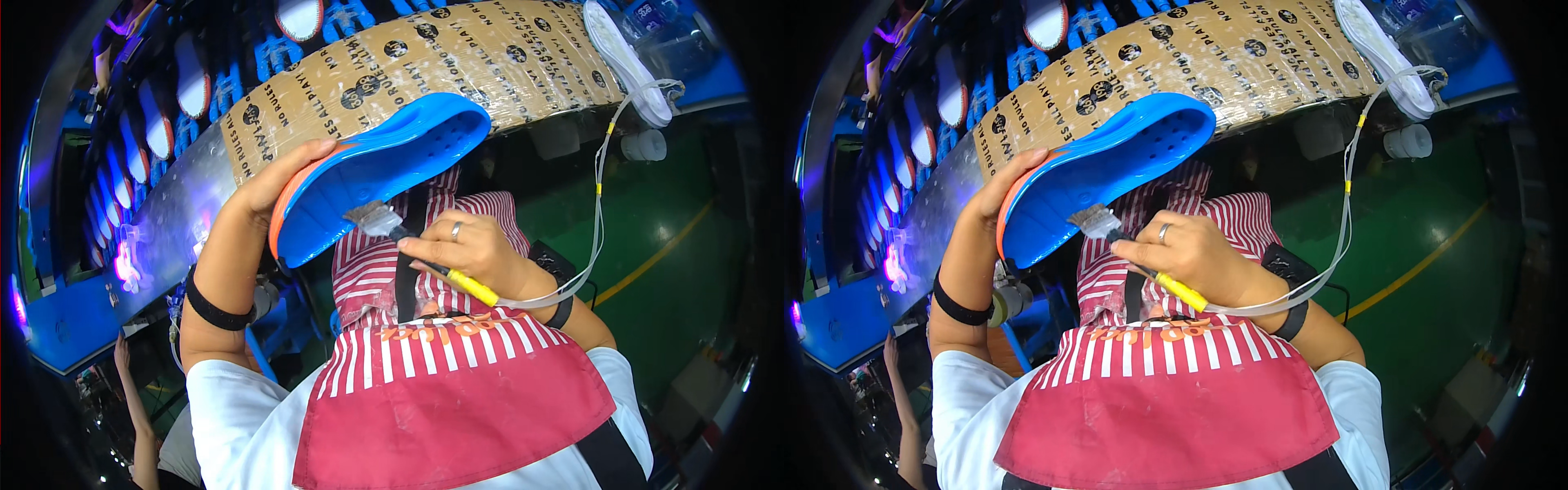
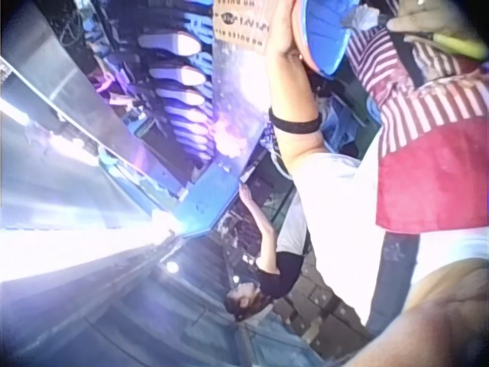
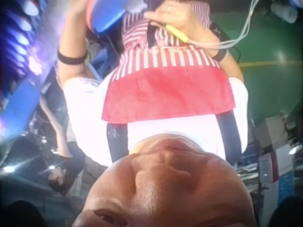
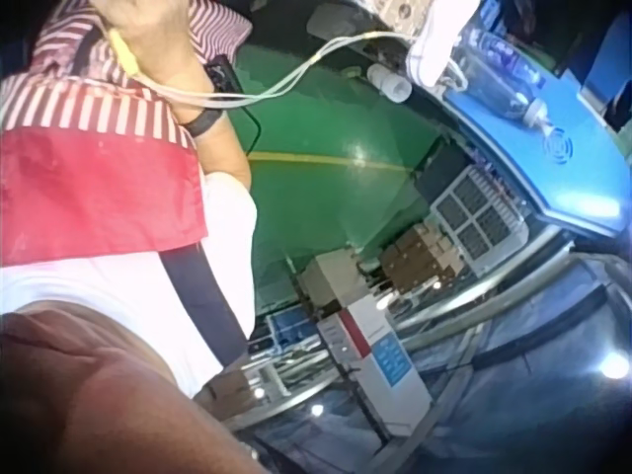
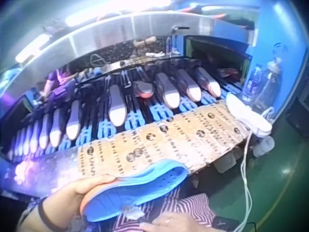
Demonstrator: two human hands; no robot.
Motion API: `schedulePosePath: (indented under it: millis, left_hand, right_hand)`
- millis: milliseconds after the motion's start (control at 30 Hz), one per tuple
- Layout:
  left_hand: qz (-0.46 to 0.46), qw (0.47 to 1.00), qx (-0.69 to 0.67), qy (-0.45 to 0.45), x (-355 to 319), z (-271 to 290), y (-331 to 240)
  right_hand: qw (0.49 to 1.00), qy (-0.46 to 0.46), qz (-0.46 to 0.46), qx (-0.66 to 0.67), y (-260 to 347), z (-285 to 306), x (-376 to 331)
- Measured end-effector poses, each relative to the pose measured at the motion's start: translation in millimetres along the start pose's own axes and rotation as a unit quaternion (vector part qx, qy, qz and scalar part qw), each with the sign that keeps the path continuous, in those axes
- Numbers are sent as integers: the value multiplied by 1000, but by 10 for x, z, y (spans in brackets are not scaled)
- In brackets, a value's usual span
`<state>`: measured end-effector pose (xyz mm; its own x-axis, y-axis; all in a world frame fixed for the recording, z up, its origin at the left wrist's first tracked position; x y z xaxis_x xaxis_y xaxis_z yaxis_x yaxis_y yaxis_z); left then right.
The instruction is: The recorder uses a brush to apply a liquid substance, likely adhesive, to the bottom of blue shoe outsoles and insoles on a production line.
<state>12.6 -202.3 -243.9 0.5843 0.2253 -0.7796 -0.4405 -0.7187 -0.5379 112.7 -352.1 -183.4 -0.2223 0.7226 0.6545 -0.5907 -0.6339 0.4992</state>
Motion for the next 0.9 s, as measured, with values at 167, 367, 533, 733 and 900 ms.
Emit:
schedulePosePath:
  millis: [167, 367, 533, 733, 900]
  left_hand:
    - [-26, 999, -6, -19, -44, 53, -16]
    - [-91, 995, -36, 12, -72, 32, -79]
    - [-118, 990, -84, 7, -49, -35, -61]
    - [-208, 970, -122, 10, 18, -261, -41]
    - [-277, 956, -94, -21, -16, -471, -13]
  right_hand:
    - [995, 32, -3, 93, -7, -63, -50]
    - [976, -112, -170, 73, -286, 536, -40]
    - [898, -254, -312, 177, -464, 642, -257]
    - [787, -334, -379, 353, -621, 418, -388]
    - [783, -329, -370, 376, -586, 255, -258]
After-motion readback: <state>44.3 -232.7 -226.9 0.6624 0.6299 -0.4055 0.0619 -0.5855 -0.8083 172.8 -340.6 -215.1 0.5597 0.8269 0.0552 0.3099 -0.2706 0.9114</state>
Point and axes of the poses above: each hand's wrist, its own x-axis towards the middle knuckle, its own z-axis out of the back of the hand, y = z × x, the point moved 9 cm from there along x, towards the middle knuckle, and after that the axes turned 12 degrees about z, right-handed, at the moved point
